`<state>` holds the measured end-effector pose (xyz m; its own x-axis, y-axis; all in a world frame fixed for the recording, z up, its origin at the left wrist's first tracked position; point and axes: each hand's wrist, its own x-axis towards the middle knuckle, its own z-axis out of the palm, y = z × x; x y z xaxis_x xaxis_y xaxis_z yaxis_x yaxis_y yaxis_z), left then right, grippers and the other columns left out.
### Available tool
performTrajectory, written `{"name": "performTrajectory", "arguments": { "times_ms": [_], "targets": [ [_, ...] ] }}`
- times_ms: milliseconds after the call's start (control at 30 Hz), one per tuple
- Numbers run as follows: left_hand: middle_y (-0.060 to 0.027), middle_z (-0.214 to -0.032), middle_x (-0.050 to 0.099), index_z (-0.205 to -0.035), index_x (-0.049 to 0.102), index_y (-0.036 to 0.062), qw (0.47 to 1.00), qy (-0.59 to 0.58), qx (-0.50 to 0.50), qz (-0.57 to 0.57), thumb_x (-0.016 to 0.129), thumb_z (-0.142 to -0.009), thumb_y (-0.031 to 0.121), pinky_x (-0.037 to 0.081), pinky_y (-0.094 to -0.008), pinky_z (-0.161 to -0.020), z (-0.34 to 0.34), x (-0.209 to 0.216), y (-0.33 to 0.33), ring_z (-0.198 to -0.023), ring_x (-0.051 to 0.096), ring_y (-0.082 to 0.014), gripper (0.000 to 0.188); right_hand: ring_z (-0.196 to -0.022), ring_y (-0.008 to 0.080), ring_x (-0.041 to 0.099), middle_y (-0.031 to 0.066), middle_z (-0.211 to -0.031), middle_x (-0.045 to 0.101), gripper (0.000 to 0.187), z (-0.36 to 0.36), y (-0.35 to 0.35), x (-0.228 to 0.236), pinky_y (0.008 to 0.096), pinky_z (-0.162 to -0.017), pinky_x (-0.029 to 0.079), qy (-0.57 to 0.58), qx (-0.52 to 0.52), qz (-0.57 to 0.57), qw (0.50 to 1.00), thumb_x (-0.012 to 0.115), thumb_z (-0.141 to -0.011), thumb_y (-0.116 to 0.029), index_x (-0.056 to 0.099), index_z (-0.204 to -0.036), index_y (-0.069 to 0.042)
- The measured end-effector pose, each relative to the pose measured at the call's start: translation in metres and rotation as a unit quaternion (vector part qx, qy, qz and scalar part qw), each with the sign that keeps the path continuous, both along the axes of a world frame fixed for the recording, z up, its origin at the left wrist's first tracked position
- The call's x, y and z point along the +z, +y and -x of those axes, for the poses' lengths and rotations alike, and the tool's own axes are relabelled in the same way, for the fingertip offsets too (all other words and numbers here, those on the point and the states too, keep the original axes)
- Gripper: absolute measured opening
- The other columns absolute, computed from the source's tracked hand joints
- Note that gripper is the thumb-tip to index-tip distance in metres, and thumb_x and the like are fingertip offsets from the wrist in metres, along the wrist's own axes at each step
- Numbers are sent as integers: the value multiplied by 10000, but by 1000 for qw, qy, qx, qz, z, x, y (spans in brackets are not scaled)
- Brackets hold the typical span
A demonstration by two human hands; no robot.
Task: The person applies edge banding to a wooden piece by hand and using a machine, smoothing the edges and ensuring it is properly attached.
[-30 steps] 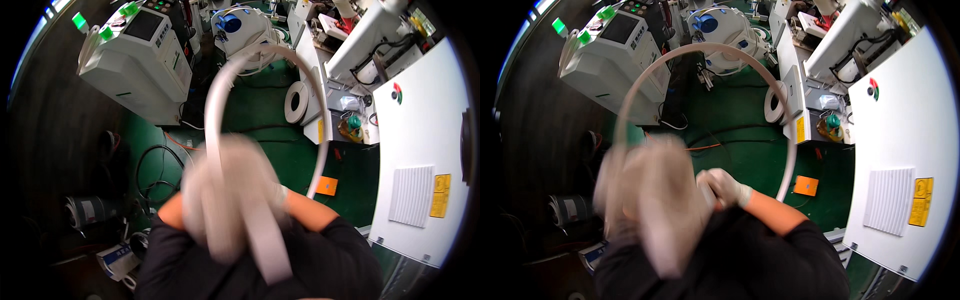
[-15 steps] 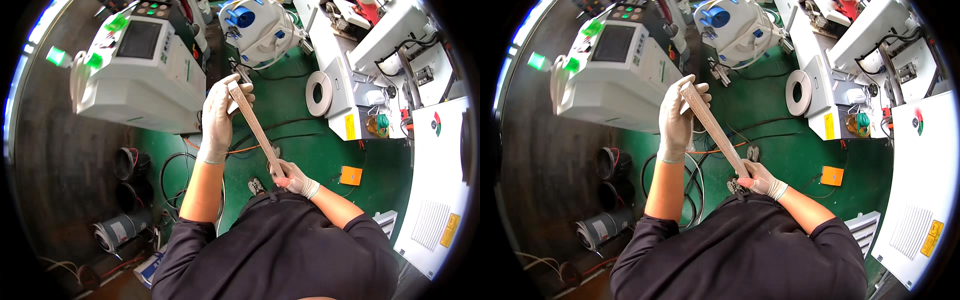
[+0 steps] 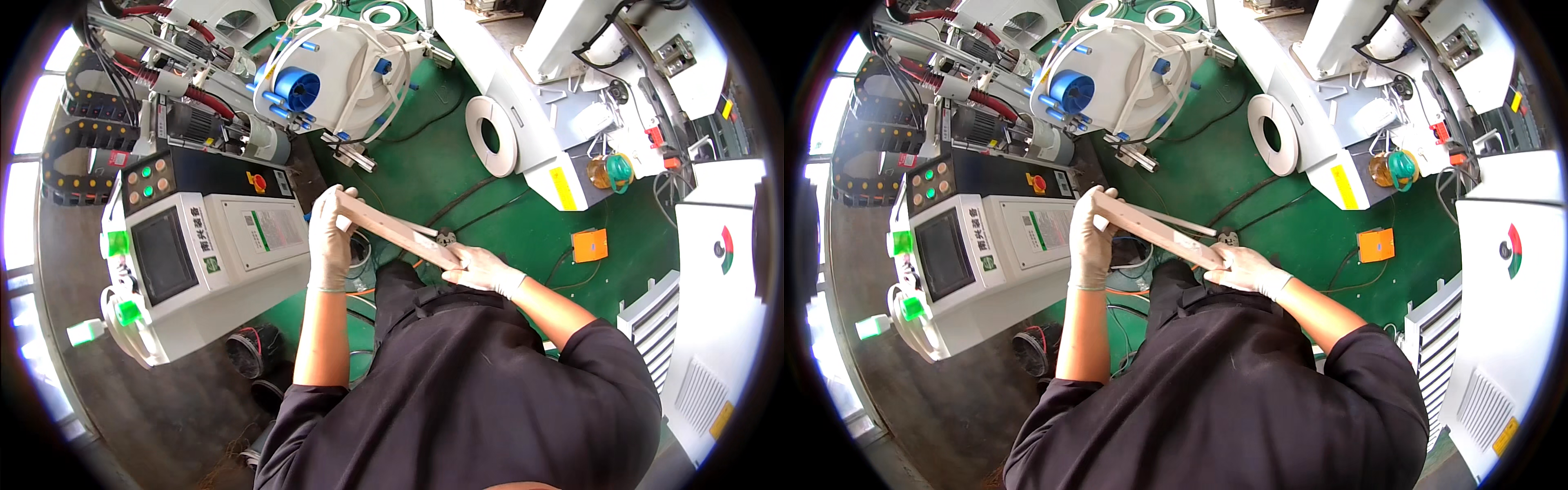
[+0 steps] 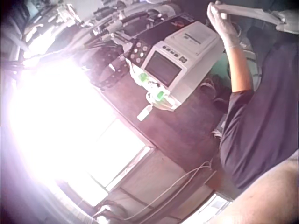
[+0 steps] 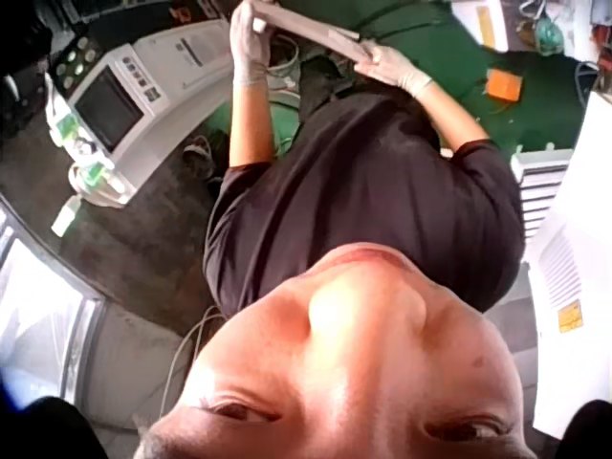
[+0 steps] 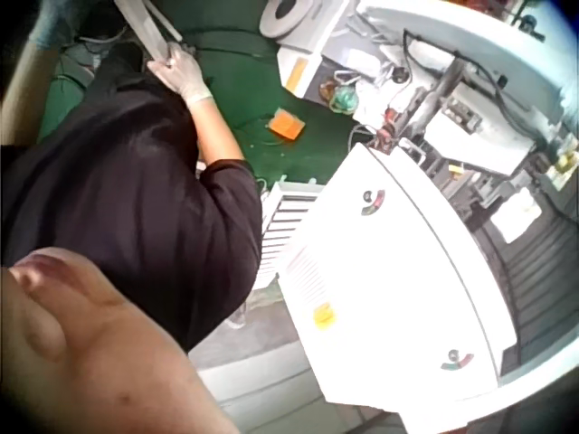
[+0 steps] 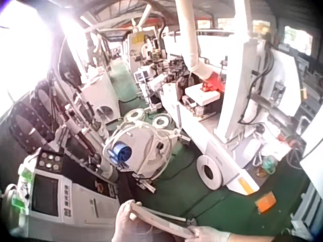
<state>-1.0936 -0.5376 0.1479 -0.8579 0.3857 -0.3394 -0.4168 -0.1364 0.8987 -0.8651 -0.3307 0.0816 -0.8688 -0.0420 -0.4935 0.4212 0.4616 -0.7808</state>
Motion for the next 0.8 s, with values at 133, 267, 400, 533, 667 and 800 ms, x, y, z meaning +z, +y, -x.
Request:
{"name": "performTrajectory", "arguments": {
  "times_ms": [133,267,400,533,667,800],
  "targets": [
    [-107,-1269,676,-1318,585,92,997,-10,-70,16,627,-1010,442,535,-395,-932,33,-11,18,-1130,641,-212,468,-1108,381,650,205,-1176,675,575,35,16,1,431,-950,513,10,-60,-14,998,740,-863,-411,582,-1262,-28],
    [-122,-1172,710,-1283,603,28,995,-78,31,61,597,-1029,400,541,-347,-901,113,-20,27,-1045,678,-201,450,-786,135,627,57,-979,635,487,67,26,-36,274,-710,534,-50,-278,295,913,755,-877,-244,593,-1256,14],
    [-89,-1093,696,-1230,616,35,992,29,123,1,572,-1008,225,522,-274,-777,264,-73,-7,-948,663,-167,295,-574,93,531,16,-833,567,340,107,40,-67,256,-500,486,-77,-458,429,775,703,-961,-232,555,-1218,-64],
    [9,-861,557,-1076,643,33,974,151,157,57,469,-895,-12,413,-252,-630,379,-89,13,-725,477,-77,255,-478,137,504,33,-700,521,509,134,70,-61,297,-424,408,-201,-517,129,822,730,-932,-347,500,-1276,-52],
    [-88,-809,601,-1027,637,-40,956,174,56,230,472,-850,13,472,-333,-711,432,-131,32,-725,543,-180,248,-548,254,645,149,-832,671,625,59,93,-116,387,-482,515,-309,-421,-118,844,779,-853,-384,480,-1269,-26],
    [-187,-912,683,-1047,639,-45,924,217,36,312,529,-896,71,508,-395,-806,420,-140,13,-802,636,-289,221,-569,288,684,179,-861,678,559,53,68,-77,415,-455,536,-433,-364,-99,819,776,-882,-400,504,-1175,-9]
  ]
}}
